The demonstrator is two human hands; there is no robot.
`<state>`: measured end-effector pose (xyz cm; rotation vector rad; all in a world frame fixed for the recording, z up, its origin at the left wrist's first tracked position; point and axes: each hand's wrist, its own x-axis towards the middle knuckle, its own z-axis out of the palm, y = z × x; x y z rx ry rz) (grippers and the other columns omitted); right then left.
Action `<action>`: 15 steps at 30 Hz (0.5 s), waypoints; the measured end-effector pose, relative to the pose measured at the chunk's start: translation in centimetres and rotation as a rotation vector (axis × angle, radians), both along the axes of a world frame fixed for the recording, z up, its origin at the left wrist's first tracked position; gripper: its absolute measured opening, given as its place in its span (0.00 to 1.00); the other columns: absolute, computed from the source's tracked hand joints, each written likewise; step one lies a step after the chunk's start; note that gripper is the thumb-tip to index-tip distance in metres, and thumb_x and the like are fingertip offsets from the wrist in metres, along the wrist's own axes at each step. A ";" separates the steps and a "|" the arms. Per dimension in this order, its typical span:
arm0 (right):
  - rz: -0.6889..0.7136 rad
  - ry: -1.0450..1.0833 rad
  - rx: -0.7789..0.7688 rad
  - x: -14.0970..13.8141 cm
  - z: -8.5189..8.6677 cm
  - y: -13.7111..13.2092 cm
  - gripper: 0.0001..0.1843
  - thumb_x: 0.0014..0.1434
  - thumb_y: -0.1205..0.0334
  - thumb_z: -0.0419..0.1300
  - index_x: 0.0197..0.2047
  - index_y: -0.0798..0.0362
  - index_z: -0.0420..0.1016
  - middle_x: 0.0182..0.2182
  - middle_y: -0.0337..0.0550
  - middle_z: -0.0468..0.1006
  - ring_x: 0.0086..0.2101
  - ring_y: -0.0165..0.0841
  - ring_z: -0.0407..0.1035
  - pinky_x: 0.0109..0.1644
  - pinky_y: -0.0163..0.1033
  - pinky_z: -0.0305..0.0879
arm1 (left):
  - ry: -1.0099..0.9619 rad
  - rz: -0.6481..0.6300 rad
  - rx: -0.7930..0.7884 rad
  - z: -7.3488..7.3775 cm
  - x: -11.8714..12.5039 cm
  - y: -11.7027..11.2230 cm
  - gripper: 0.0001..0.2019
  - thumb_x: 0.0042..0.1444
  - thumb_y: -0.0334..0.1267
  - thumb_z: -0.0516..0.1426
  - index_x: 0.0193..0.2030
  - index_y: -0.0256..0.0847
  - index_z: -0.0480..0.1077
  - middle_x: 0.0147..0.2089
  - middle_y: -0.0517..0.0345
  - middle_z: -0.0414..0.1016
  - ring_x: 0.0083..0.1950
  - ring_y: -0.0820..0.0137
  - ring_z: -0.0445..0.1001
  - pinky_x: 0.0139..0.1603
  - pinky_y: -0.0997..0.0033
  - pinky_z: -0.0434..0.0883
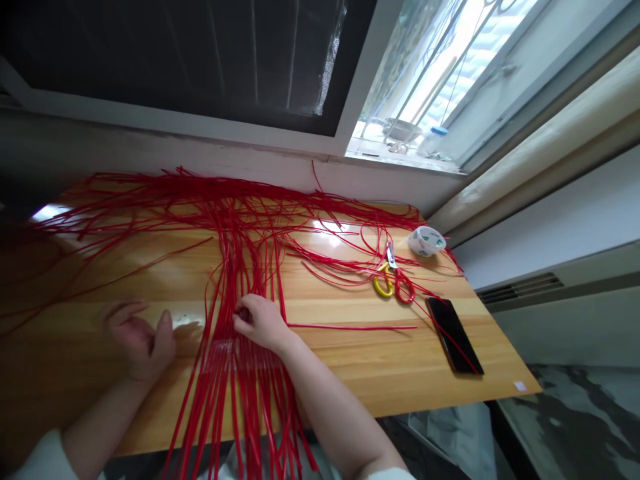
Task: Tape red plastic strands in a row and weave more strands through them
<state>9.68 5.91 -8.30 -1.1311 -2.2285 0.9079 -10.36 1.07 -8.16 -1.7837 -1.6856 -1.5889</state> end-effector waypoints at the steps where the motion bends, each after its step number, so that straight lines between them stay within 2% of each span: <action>1: -0.004 0.028 -0.026 0.1 0.0 0.0 0.02 0.53 0.66 0.54 0.32 0.54 0.67 0.27 0.36 0.66 0.29 0.26 0.61 0.33 0.30 0.56 | 0.049 -0.079 -0.085 0.1 0.1 0.2 0.12 0.51 0.33 0.54 0.43 0.40 0.61 0.43 0.50 0.63 0.44 0.61 0.66 0.45 0.55 0.65; 4: -0.021 0.116 -0.106 0.3 -0.2 0.1 0.04 0.54 0.64 0.54 0.33 0.54 0.67 0.26 0.35 0.65 0.28 0.26 0.60 0.32 0.30 0.56 | 0.266 -0.417 -0.388 0.3 0.8 0.8 0.06 0.52 0.31 0.52 0.36 0.42 0.66 0.33 0.57 0.68 0.37 0.66 0.67 0.41 0.61 0.65; 6: -0.025 0.188 -0.160 0.3 -0.3 0.1 0.04 0.54 0.63 0.55 0.32 0.54 0.68 0.25 0.35 0.65 0.27 0.25 0.59 0.31 0.30 0.56 | 0.357 -0.529 -0.556 0.2 1.6 1.0 0.06 0.51 0.31 0.52 0.34 0.42 0.68 0.32 0.57 0.69 0.37 0.65 0.67 0.40 0.62 0.63; 10: -0.045 0.247 -0.214 0.3 -0.4 0.2 0.03 0.52 0.63 0.56 0.31 0.53 0.68 0.24 0.34 0.65 0.25 0.25 0.59 0.28 0.30 0.55 | 0.356 -0.488 -0.755 -0.2 2.6 0.9 0.07 0.45 0.32 0.54 0.34 0.41 0.67 0.36 0.55 0.68 0.41 0.62 0.66 0.44 0.59 0.61; 15: -0.067 0.197 -0.182 0.3 -0.3 0.2 0.02 0.52 0.63 0.57 0.30 0.53 0.68 0.23 0.33 0.65 0.25 0.25 0.59 0.29 0.30 0.54 | 0.302 -0.414 -0.808 -0.5 2.8 1.3 0.09 0.47 0.34 0.54 0.38 0.41 0.66 0.39 0.54 0.66 0.45 0.60 0.64 0.46 0.57 0.59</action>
